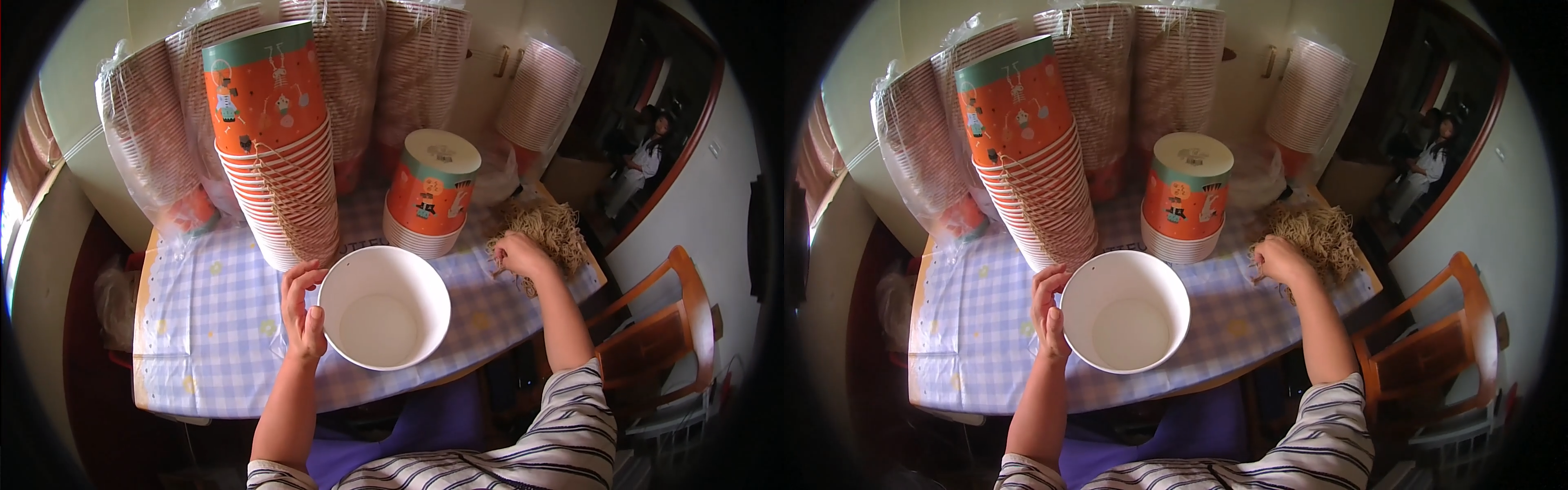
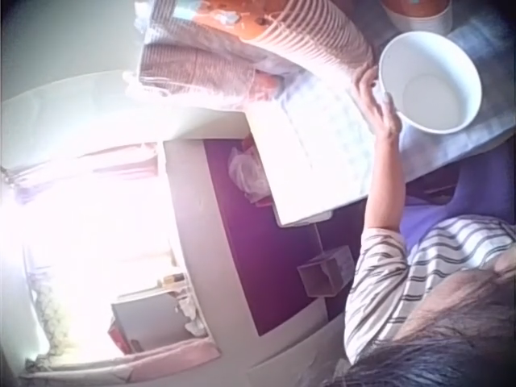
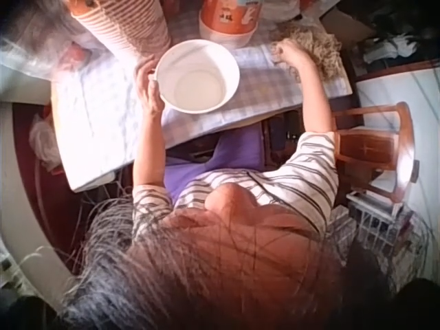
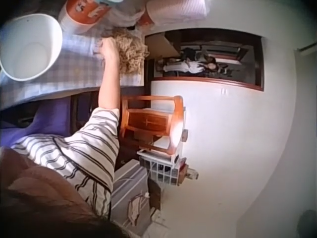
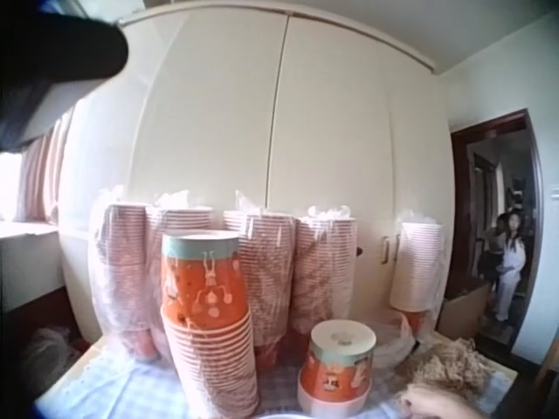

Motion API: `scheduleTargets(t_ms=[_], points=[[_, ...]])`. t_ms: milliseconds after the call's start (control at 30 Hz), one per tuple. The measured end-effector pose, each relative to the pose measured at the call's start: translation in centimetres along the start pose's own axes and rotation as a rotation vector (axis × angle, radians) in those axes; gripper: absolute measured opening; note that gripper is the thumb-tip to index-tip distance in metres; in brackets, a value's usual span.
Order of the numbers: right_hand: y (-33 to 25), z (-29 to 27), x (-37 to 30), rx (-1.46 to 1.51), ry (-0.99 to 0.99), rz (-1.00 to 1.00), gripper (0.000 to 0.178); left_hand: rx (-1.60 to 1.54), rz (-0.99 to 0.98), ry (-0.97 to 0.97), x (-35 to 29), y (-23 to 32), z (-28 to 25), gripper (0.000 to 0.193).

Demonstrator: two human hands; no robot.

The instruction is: The person is attaching elastic strings to paper buckets to create handles.

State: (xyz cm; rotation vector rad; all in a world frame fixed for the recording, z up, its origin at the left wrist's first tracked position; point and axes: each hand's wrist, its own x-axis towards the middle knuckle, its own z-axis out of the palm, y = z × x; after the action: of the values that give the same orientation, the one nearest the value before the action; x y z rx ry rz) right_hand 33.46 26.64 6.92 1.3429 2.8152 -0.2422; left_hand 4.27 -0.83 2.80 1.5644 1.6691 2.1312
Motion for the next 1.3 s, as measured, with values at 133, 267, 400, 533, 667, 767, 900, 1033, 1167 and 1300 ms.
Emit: scheduleTargets(t_ms=[133, 267, 400, 533, 667, 767, 900, 1033, 1167, 1300], points=[[0.3, 1.3, 0.1, -0.119, 0.028, -0.123, 0.009, 0.001, -0.008, -0.001, 0.0, 0.2, -0.2, 0.066], [1.3, 2.0, 0.4, -0.257, 0.076, -0.173, 0.005, -0.014, -0.018, 0.000, 0.0, 0.0, -0.1, 0.066], [1.0, 1.0, 0.4, -0.134, 0.186, -0.220, 0.003, -0.015, -0.026, -0.001, 0.1, 0.2, -0.2, 0.065], [-0.1, -0.3, 0.2, 0.042, 0.314, -0.305, 0.006, -0.025, -0.027, 0.001, 0.1, 0.2, -0.2, 0.065], [-0.7, -1.1, 0.5, 0.182, 0.376, -0.335, 0.007, -0.020, -0.025, 0.000, 0.0, 0.1, -0.4, 0.064], [-1.2, -2.4, 0.7, 0.329, 0.373, -0.273, 0.008, -0.024, -0.028, 0.000, 0.0, 0.1, -0.2, 0.064], [-1.3, -3.5, 1.0, 0.390, 0.267, -0.211, 0.009, -0.016, -0.031, -0.005, 0.0, 0.1, -0.4, 0.064], [-1.4, -3.9, 0.9, 0.353, 0.182, -0.147, 0.011, -0.011, -0.026, -0.004, 0.0, 0.1, -0.5, 0.064], [-0.1, -3.1, 1.5, 0.225, 0.005, -0.205, 0.013, -0.019, -0.031, -0.005, 0.0, 0.1, -0.3, 0.063], [-0.3, -2.7, 1.6, 0.181, 0.016, -0.165, 0.012, -0.017, -0.027, -0.001, -0.1, -0.1, -0.5, 0.063]])
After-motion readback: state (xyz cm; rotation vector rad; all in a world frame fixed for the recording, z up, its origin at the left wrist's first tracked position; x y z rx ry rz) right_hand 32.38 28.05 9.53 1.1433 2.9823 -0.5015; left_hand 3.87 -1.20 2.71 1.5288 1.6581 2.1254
